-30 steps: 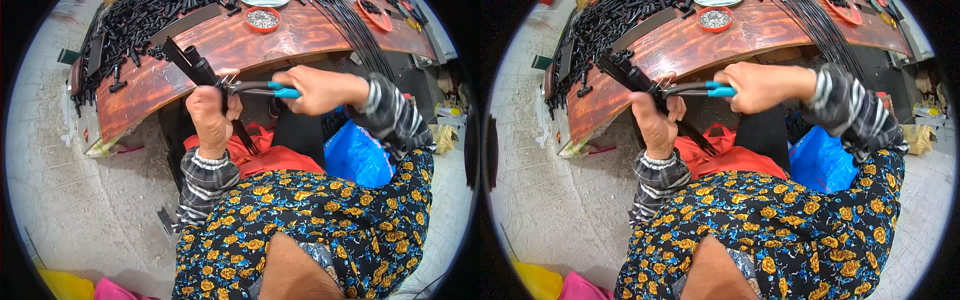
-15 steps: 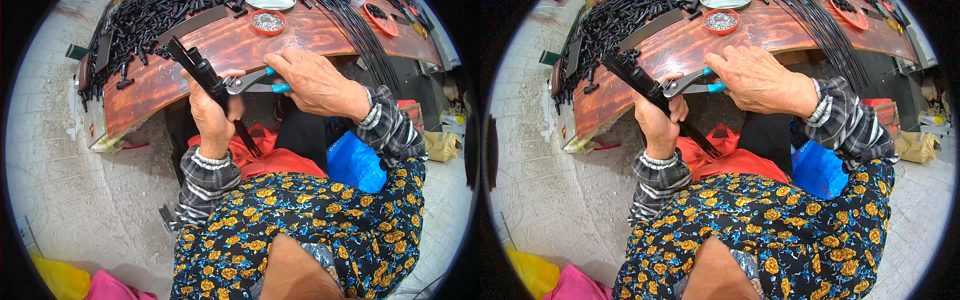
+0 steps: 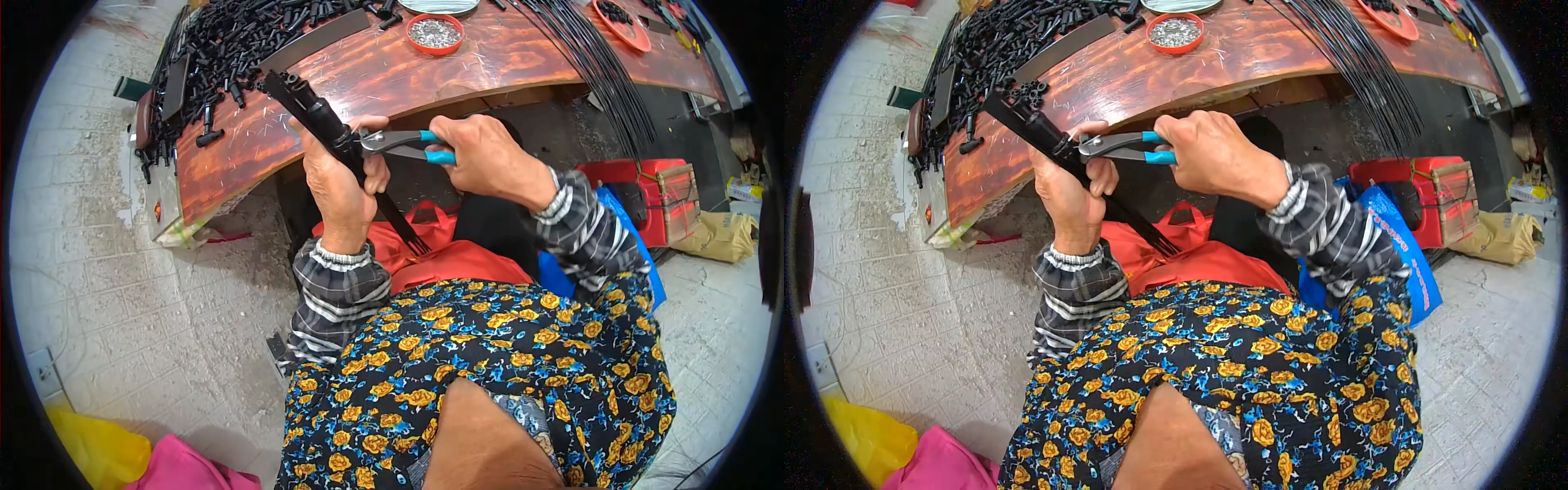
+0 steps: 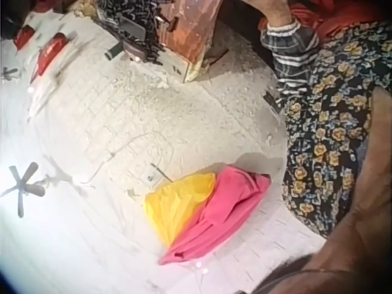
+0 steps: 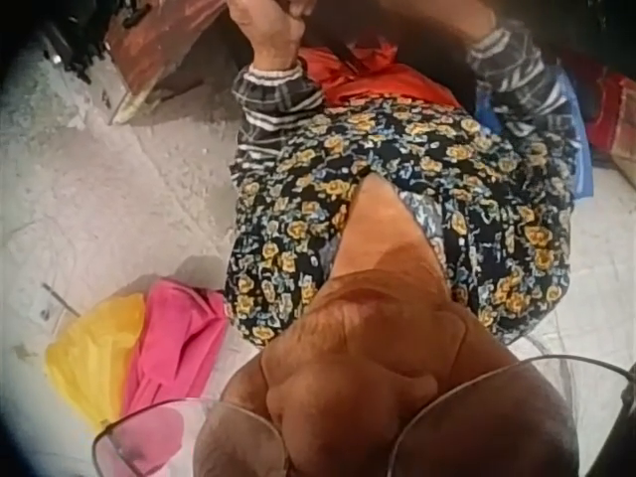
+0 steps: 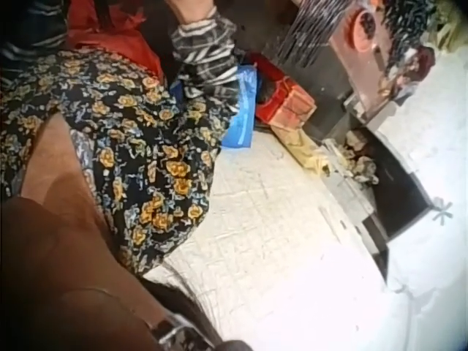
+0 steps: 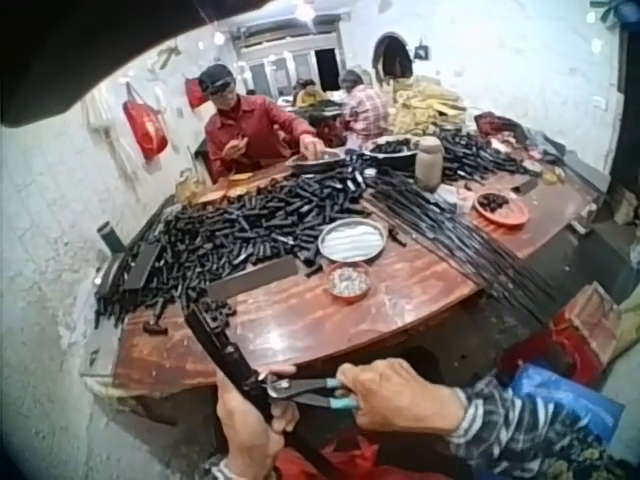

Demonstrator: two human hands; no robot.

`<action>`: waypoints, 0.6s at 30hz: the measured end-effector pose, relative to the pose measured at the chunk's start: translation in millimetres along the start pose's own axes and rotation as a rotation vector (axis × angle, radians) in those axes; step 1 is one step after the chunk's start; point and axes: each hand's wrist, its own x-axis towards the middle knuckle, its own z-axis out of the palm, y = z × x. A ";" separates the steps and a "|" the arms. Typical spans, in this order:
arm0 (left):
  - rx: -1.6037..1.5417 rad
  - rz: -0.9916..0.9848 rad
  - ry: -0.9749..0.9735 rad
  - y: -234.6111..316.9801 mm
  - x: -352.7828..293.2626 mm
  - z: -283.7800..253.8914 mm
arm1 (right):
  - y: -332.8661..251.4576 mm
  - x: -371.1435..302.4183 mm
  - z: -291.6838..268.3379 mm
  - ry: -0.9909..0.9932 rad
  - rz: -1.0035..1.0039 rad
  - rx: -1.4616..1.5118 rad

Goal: Trimming and assembling small plastic parts onto bundles of black strips at a workbench.

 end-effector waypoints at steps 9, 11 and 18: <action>0.046 0.004 0.000 0.4 -3.4 3.8 | 2.0 -0.7 -9.9 -0.096 0.002 0.124; 0.028 -0.013 -0.021 -1.3 -1.3 2.6 | 0.3 4.5 -28.7 -0.170 -0.006 0.000; 0.053 -0.037 -0.048 0.3 -2.6 10.1 | -2.0 22.8 -68.8 -0.286 -0.129 -0.328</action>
